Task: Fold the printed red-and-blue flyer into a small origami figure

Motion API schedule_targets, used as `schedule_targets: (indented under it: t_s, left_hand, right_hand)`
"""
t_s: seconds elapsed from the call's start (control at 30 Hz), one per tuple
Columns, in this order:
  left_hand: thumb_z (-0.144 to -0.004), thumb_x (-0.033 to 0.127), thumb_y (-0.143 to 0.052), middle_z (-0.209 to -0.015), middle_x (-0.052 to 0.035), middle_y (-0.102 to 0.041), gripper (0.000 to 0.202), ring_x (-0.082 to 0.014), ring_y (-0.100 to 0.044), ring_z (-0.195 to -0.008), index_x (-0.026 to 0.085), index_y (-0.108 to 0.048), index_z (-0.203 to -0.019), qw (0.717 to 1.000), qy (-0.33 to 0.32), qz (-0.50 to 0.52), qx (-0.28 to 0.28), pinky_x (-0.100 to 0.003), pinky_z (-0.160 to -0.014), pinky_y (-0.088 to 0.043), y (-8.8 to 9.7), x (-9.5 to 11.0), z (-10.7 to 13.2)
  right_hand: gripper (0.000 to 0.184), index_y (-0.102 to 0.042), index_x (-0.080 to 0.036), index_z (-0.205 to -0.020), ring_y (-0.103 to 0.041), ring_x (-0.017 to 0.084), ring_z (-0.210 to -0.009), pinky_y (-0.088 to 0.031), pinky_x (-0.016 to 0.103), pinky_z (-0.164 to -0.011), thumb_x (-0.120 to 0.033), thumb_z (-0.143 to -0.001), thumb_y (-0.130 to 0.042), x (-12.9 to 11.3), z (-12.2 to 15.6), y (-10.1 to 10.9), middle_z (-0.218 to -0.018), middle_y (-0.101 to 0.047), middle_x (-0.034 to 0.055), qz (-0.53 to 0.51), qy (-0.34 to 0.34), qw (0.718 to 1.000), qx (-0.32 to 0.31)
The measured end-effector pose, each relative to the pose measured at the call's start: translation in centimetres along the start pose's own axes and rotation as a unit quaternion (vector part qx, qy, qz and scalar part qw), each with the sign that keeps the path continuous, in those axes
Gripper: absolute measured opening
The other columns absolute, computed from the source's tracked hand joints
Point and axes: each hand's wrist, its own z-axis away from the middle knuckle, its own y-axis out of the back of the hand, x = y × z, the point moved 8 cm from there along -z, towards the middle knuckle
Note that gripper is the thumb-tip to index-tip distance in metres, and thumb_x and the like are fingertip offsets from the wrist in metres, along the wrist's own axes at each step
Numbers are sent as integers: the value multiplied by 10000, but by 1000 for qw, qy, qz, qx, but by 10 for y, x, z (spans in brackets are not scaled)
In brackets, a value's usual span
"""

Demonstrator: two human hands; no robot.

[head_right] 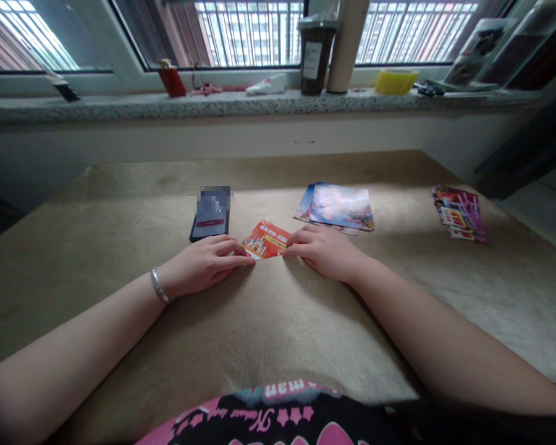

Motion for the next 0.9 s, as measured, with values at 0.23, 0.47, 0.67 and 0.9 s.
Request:
schedule_targets:
  t_s: [0.23, 0.47, 0.67, 0.9]
  left_hand:
    - [-896, 139, -435, -1098, -54, -627, 337, -178, -538, -978, 243, -604, -1169, 1000, 10, 20, 5, -336, -855, -498, -2, -2, 0]
    - [-863, 108, -460, -1058, -56, -646, 267, -169, -550, -960, 208, -663, -1004, 995, 33, 91, 14, -331, -842, -494, -2, -9, 2]
    - [-824, 78, -501, -1040, -43, -657, 234, -157, -571, -956, 206, -664, -935, 988, 43, 150, 18, -325, -853, -490, -3, -17, 6]
    - [-791, 45, -503, -1098, -39, -641, 312, -159, -566, -1017, 222, -659, -995, 982, 42, 182, 2, -346, -904, -482, -6, -20, 9]
  right_hand:
    - [308, -665, -253, -1082, -540, 202, -930, -454, 338, -769, -165, -881, -449, -9, -8, 0, -1046, -649, 79, 7, 3, 1000, -14]
    - [318, -706, -244, -963, -593, 176, -888, -470, 320, -769, -106, -816, -459, 10, 2, 6, -1032, -667, 58, -47, -25, 998, -15]
    - [294, -726, -232, -867, -618, 166, -852, -485, 307, -770, -125, -793, -463, 28, 12, 11, -1012, -682, 43, -81, -47, 995, -30]
    - [283, -725, -227, -792, -633, 163, -824, -490, 296, -755, -133, -791, -458, 42, 19, 10, -984, -695, 31, -79, -66, 993, -51]
